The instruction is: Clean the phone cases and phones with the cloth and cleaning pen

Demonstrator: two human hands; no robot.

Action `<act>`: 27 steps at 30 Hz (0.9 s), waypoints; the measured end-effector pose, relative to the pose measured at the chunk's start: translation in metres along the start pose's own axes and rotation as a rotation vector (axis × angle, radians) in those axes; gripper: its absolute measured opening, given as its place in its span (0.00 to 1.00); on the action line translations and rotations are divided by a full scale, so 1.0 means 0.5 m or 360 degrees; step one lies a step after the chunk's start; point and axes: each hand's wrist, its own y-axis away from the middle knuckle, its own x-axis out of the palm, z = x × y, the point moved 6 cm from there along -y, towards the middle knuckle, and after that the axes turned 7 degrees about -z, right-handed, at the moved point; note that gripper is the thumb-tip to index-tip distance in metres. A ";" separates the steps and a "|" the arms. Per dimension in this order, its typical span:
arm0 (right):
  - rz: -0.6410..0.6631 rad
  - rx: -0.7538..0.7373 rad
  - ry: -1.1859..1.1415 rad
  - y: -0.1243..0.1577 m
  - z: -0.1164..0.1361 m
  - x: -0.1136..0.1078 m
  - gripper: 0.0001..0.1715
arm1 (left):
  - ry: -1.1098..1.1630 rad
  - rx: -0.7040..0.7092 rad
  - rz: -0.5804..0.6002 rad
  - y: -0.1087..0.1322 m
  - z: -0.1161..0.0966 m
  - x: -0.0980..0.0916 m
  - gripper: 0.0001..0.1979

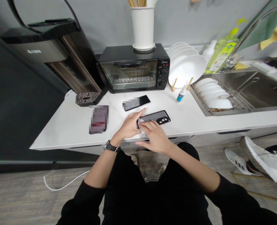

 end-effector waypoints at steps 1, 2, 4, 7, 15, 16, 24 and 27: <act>0.0017 0.0002 0.0010 0.015 -0.008 -0.013 0.44 | 0.0005 -0.0014 -0.0005 0.000 -0.002 -0.001 0.51; 0.0030 0.0011 0.0056 0.031 -0.022 -0.029 0.42 | 0.0008 -0.0028 -0.0007 0.000 -0.003 -0.002 0.51; 0.0015 0.0028 0.0240 0.064 -0.059 -0.065 0.42 | 0.0012 -0.0055 -0.0008 -0.001 -0.007 -0.002 0.51; -0.0050 0.0133 0.0528 0.097 -0.117 -0.100 0.41 | 0.0018 -0.0073 -0.0004 -0.004 -0.011 -0.001 0.53; -0.0229 0.0345 0.0550 0.010 -0.105 -0.031 0.49 | 0.0036 -0.0006 -0.0043 -0.005 -0.007 0.000 0.50; -0.0227 0.0337 0.0503 -0.007 -0.089 -0.018 0.49 | 0.0038 -0.0002 -0.0040 -0.005 -0.004 0.000 0.50; -0.0053 0.0085 0.0115 -0.003 0.022 0.005 0.47 | -0.0034 0.0020 -0.0018 -0.002 0.001 0.002 0.47; -0.0033 0.0085 0.0288 0.044 -0.016 -0.032 0.44 | -0.0015 -0.0006 -0.0022 -0.003 -0.003 0.002 0.48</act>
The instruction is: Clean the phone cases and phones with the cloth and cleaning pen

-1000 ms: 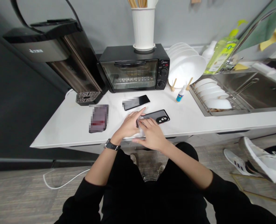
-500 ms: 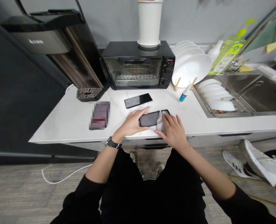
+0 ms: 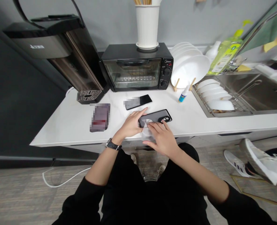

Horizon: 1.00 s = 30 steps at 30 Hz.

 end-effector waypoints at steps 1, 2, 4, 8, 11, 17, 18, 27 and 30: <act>-0.0011 0.0026 0.0088 0.013 -0.023 -0.010 0.45 | 0.0009 -0.0010 -0.0002 -0.001 -0.002 0.000 0.49; -0.0034 0.0079 0.0182 0.022 -0.049 -0.020 0.46 | 0.0013 -0.0020 -0.0009 -0.001 -0.003 0.000 0.50; -0.0100 0.0193 0.0341 0.033 -0.092 -0.032 0.46 | 0.0000 -0.0027 -0.0012 -0.003 -0.008 0.001 0.50; -0.0203 0.0309 0.0428 0.005 -0.113 -0.018 0.50 | -0.0020 0.0012 -0.0023 -0.004 -0.014 0.004 0.49; -0.0220 0.0382 0.0345 -0.041 -0.081 0.014 0.52 | -0.0005 0.0039 -0.0028 -0.003 -0.009 0.003 0.47; -0.0102 0.0111 -0.0064 -0.079 0.043 0.058 0.50 | -0.0024 0.0056 -0.0014 -0.001 0.005 0.004 0.44; -0.0091 0.0078 -0.0110 -0.073 0.052 0.057 0.49 | -0.0033 0.0046 -0.0023 -0.001 0.005 0.004 0.45; -0.0139 0.0237 0.0329 -0.003 -0.100 -0.006 0.45 | -0.0024 0.0008 -0.0037 -0.001 -0.014 -0.002 0.48; -0.0187 0.0318 0.0421 0.007 -0.115 -0.016 0.48 | -0.0022 -0.0004 -0.0029 -0.002 -0.015 0.000 0.50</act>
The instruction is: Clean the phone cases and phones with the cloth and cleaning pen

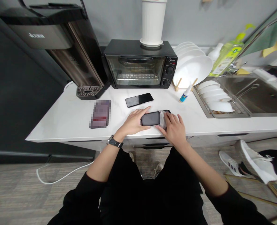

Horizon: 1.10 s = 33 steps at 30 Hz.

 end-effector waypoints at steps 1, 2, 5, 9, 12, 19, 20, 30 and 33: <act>-0.0010 -0.0007 -0.0012 0.003 0.011 0.000 0.49 | 0.0002 -0.0012 0.0009 0.000 0.001 0.001 0.50; -0.0014 -0.0033 -0.0046 0.005 0.028 0.001 0.51 | 0.0002 -0.0026 0.0022 0.000 0.002 0.002 0.51; 0.0020 -0.0211 -0.0267 0.001 0.106 0.015 0.53 | -0.0005 -0.0036 0.0058 -0.001 0.006 0.005 0.51; 0.0076 -0.0351 -0.0466 -0.030 0.167 0.037 0.46 | -0.0026 0.0000 0.0043 0.000 0.012 0.008 0.52; 0.0103 -0.0381 -0.0393 -0.043 0.141 0.042 0.42 | -0.0030 -0.0029 0.0035 0.000 0.016 0.009 0.51; 0.0069 -0.0114 -0.0044 0.000 -0.010 0.004 0.45 | -0.0005 -0.0038 0.0037 -0.001 0.007 0.005 0.52; 0.0063 -0.0092 -0.0026 0.008 -0.015 -0.003 0.46 | 0.0003 -0.0037 0.0037 -0.001 0.007 0.004 0.53; 0.0117 -0.0326 -0.0549 0.028 0.097 0.003 0.45 | 0.0066 -0.0021 0.0010 0.004 0.011 -0.001 0.50; 0.0182 -0.0437 -0.0687 -0.003 0.138 0.026 0.48 | 0.0091 0.0015 0.0016 0.003 0.008 -0.003 0.47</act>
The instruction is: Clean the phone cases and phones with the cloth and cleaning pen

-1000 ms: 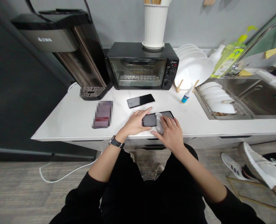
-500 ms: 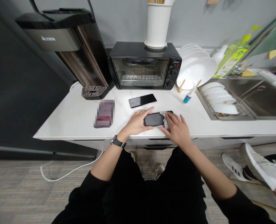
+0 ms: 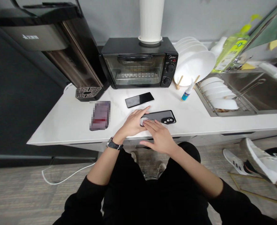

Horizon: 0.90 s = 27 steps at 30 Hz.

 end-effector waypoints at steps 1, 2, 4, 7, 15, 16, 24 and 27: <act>0.0013 -0.0002 -0.0001 -0.014 -0.002 0.006 0.49 | 0.0002 0.0003 0.0008 0.000 0.000 0.000 0.47; 0.0028 0.0000 0.0014 -0.025 -0.006 0.008 0.48 | -0.0003 0.0002 0.0014 -0.001 0.000 0.001 0.47; 0.0063 -0.0001 0.0074 -0.038 -0.023 0.005 0.46 | -0.0030 -0.0010 0.0025 -0.002 0.002 0.002 0.48; 0.0092 0.0000 0.0182 -0.027 -0.063 -0.021 0.43 | -0.0075 -0.0022 0.0019 -0.004 0.002 0.003 0.50; -0.0016 0.0169 0.0396 0.068 -0.127 -0.125 0.36 | -0.0077 -0.0071 0.0067 -0.004 -0.002 0.003 0.50; 0.0028 0.0137 0.0336 0.071 -0.117 -0.124 0.37 | -0.0073 -0.0068 0.0067 -0.003 -0.002 0.003 0.50; 0.0278 -0.0198 -0.0227 -0.024 -0.034 -0.029 0.37 | -0.0025 0.0013 0.0000 -0.001 0.007 0.001 0.47; 0.0266 -0.0243 -0.0140 -0.059 -0.051 -0.013 0.33 | -0.0010 0.0007 -0.0027 0.001 0.012 -0.001 0.47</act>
